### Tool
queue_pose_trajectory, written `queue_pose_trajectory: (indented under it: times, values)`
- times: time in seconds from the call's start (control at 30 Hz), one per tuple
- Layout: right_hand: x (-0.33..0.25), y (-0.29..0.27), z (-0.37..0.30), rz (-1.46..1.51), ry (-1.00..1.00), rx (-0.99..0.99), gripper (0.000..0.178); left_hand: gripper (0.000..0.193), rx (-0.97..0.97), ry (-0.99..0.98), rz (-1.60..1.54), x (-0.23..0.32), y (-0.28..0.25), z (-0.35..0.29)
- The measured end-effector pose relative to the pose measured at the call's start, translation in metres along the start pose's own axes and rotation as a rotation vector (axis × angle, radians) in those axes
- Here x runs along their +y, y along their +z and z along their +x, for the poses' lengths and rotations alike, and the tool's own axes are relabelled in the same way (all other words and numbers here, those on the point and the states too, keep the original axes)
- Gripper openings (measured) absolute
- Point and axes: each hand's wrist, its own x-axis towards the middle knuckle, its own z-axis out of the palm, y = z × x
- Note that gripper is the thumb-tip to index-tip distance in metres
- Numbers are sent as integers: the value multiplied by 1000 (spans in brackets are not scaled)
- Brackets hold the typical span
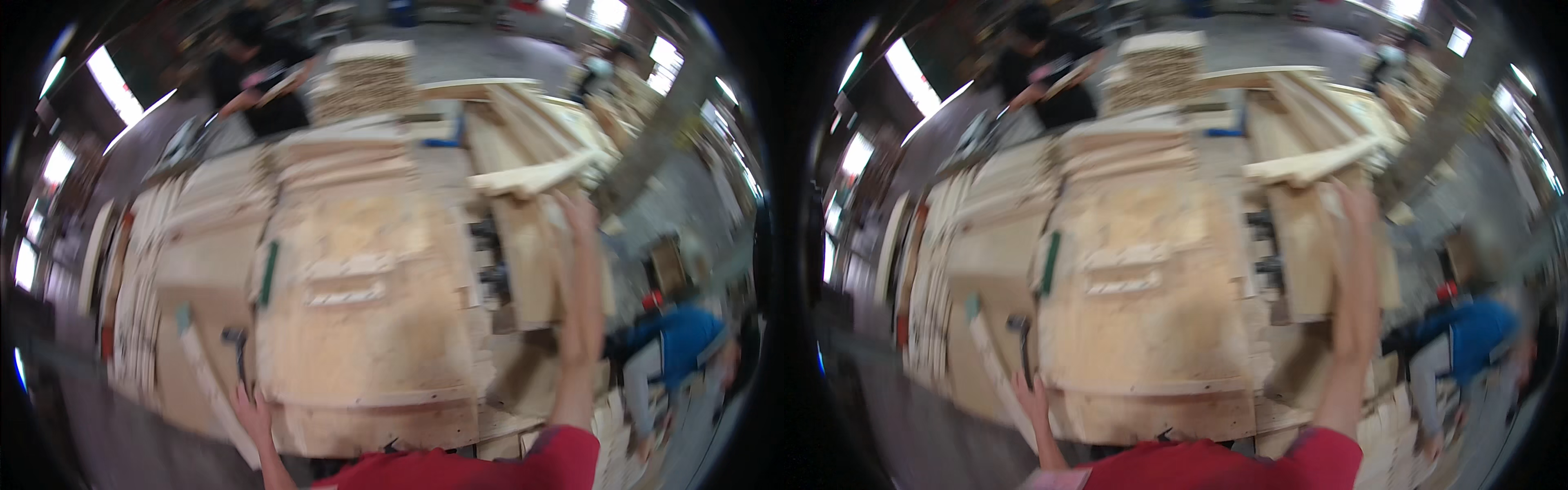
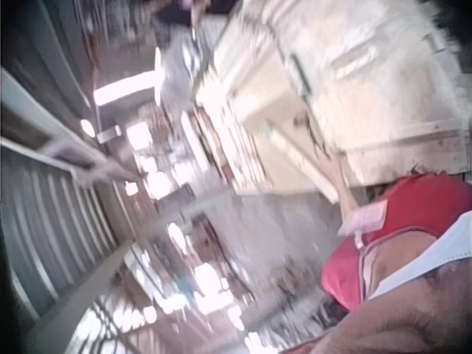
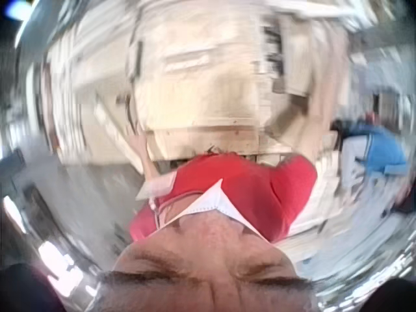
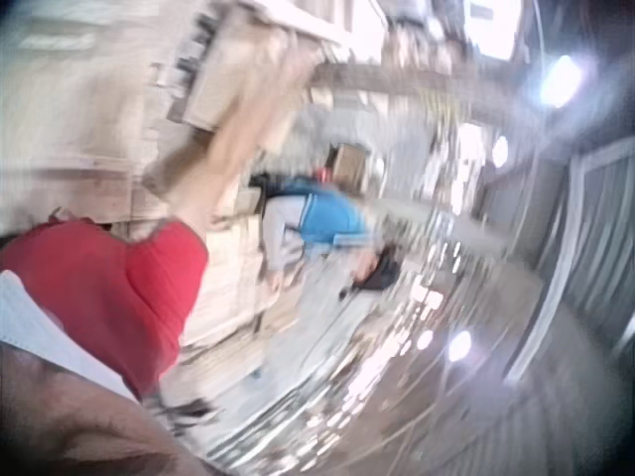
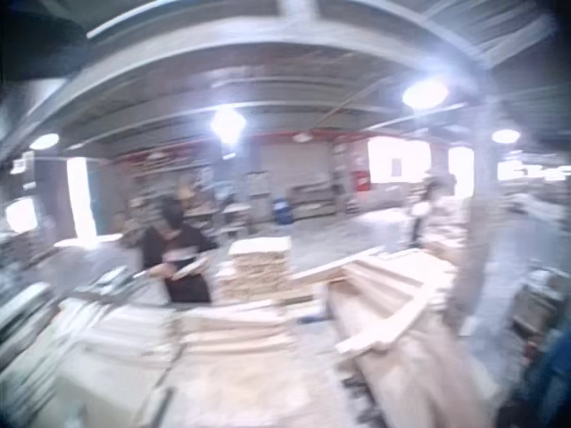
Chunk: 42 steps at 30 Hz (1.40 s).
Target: The person assembles wooden furniture frames by aligning slats and dowels on a workbench and tapping them into place with a rubber mallet. The person repeatedly picks up components, positions them, and secures them before stacking completed frames.
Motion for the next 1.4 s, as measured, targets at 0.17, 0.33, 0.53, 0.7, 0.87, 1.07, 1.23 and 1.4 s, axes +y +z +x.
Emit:
queue_pose_trajectory:
  times: [0.17,0.33,0.53,0.7,0.87,1.07,1.23,1.4]
  values:
    - [116,-79,-147,-312,-52,-370,65,70,-57,-430,318,-121,-59,30]
    - [131,-88,-263,115,16,-272,32,76,-384,-689,1,-222,-97,8]
    - [110,-83,-412,488,-84,-314,36,62,-439,-689,-194,-250,-69,-11]
    - [13,-25,-472,620,-166,-392,38,62,-413,-749,-63,-251,-63,-6]
    - [-54,22,-504,496,-173,-360,43,73,-180,-693,-64,-242,-59,-25]
    - [-88,67,-476,169,-231,-139,46,50,-176,-581,-303,-233,-97,-56]
    - [-79,105,-433,105,-217,-47,48,45,-340,-374,-496,-185,-67,-31]
    - [-84,134,-388,7,-130,-82,50,69,-505,31,-770,-53,14,61]
